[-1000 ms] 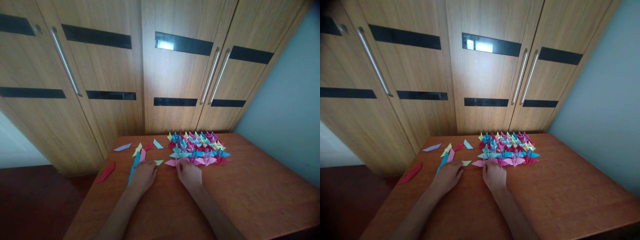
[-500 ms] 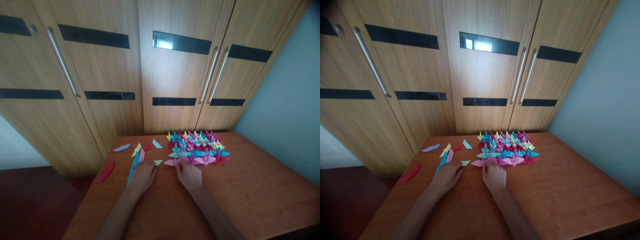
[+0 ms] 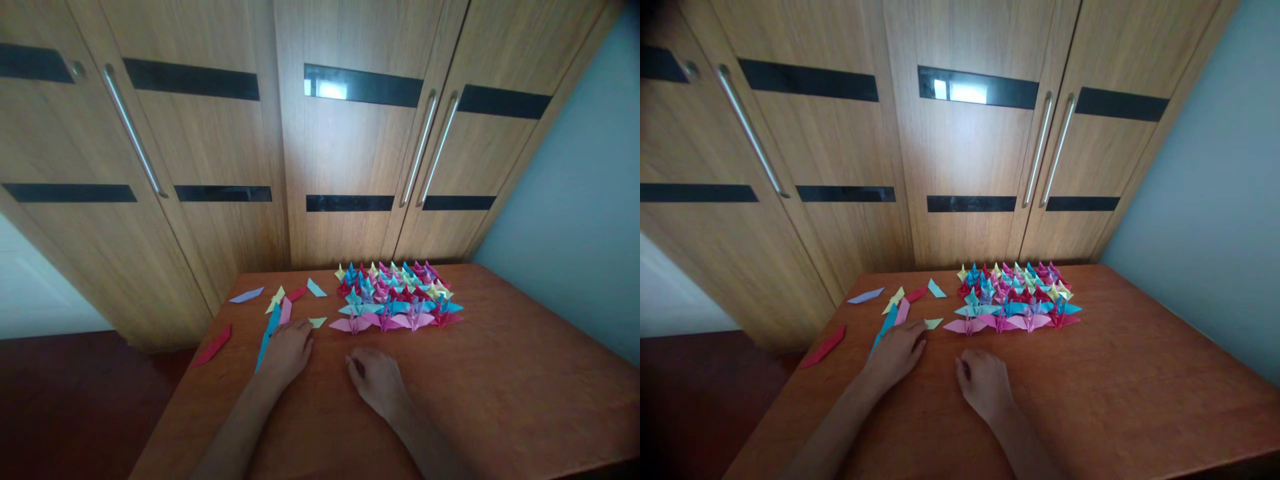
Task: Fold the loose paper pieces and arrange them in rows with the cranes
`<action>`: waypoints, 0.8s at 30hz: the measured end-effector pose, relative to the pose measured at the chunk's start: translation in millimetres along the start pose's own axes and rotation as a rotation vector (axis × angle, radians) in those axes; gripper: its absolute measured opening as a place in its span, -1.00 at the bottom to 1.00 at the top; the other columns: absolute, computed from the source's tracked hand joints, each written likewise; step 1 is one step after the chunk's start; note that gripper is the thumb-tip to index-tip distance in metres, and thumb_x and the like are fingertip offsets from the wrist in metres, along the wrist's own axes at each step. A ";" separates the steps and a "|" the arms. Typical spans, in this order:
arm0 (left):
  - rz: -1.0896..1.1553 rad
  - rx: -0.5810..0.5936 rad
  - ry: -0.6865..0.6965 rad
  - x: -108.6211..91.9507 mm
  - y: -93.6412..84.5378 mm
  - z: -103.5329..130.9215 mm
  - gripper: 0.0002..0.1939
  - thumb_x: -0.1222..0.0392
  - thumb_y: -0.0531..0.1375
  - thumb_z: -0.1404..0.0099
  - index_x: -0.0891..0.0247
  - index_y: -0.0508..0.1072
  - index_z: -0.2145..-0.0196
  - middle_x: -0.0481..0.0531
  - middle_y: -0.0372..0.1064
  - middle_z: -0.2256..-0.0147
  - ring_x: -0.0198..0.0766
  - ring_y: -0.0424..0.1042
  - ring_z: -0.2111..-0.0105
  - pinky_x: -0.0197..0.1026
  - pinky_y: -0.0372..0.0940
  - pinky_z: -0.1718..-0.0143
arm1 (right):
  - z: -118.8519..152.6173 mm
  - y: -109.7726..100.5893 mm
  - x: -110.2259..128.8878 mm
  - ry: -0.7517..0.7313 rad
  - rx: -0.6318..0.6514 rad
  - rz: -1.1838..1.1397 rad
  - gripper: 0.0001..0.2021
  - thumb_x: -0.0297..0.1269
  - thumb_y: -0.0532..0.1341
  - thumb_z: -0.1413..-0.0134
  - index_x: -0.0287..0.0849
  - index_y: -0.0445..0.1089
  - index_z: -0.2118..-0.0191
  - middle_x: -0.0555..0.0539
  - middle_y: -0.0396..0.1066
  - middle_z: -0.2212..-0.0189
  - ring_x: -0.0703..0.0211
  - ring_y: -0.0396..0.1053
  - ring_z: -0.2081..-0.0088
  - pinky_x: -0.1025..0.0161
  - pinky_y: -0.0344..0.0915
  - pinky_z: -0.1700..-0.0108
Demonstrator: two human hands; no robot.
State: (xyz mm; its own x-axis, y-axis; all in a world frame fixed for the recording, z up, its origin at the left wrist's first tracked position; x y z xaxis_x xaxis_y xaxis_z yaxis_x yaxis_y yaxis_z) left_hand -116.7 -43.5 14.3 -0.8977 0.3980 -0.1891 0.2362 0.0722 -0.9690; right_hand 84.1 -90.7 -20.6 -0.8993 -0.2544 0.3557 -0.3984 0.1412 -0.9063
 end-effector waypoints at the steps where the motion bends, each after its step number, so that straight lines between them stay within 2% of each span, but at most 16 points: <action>1: -0.006 -0.004 0.006 -0.6 0.1 1.2 -0.72 0.27 0.02 -0.25 0.18 0.37 0.10 0.10 0.36 0.03 -0.13 0.33 0.04 -0.09 0.14 -0.02 | -0.5 0.3 -0.7 -0.001 0.005 -0.012 -0.76 -0.27 0.02 -0.18 -0.14 0.28 0.49 0.04 0.39 0.50 0.29 0.29 0.44 0.35 -0.04 0.40; 5: -0.080 -0.020 0.034 -4.4 0.9 10.5 -0.67 0.29 0.01 -0.26 0.18 0.35 0.03 0.10 0.30 -0.05 -0.12 0.28 -0.03 -0.03 0.06 -0.11 | -2.1 0.4 -3.1 -0.003 0.017 -0.057 -0.74 -0.26 0.02 -0.18 -0.14 0.27 0.50 0.03 0.38 0.51 0.28 0.29 0.44 0.35 -0.03 0.39; 13: -0.169 -0.039 0.100 -3.8 2.2 44.7 -0.64 0.33 -0.02 -0.27 0.21 0.36 0.00 0.12 0.29 -0.07 -0.10 0.24 -0.08 0.05 0.04 -0.15 | -0.2 -0.5 -2.7 -0.035 0.027 -0.066 -0.75 -0.26 0.03 -0.18 -0.15 0.29 0.49 0.03 0.38 0.51 0.28 0.29 0.43 0.35 -0.03 0.39; 19: -0.132 -0.036 0.104 20.9 0.0 70.2 -0.59 0.31 -0.06 -0.30 0.15 0.32 -0.07 0.07 0.23 -0.13 -0.13 0.16 -0.15 0.05 0.04 -0.18 | 0.5 -3.4 -1.6 -0.030 0.044 -0.071 -0.76 -0.28 0.03 -0.18 -0.14 0.29 0.48 0.03 0.38 0.50 0.27 0.30 0.42 0.35 -0.02 0.39; 24: -0.087 -0.091 0.107 44.9 -2.0 67.3 -0.60 0.25 -0.08 -0.34 0.18 0.30 -0.09 0.06 0.19 -0.15 -0.15 0.12 -0.17 -0.02 0.07 -0.18 | -0.1 -3.4 -1.7 -0.020 0.061 -0.084 -0.76 -0.27 0.03 -0.18 -0.14 0.31 0.48 0.02 0.39 0.48 0.25 0.31 0.40 0.34 0.00 0.38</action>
State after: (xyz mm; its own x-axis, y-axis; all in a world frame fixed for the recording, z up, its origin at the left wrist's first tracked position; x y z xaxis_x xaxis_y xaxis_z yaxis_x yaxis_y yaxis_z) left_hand -182.5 -87.3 -3.0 -0.8726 0.4813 -0.0830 0.1966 0.1906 -0.9618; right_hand 87.0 -90.6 -18.1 -0.8594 -0.2817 0.4266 -0.4595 0.0598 -0.8862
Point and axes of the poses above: each hand's wrist, its own z-axis away from the middle knuckle, its own y-axis out of the palm, x = y × z, the point moved 1 cm from there along -z, towards the middle knuckle
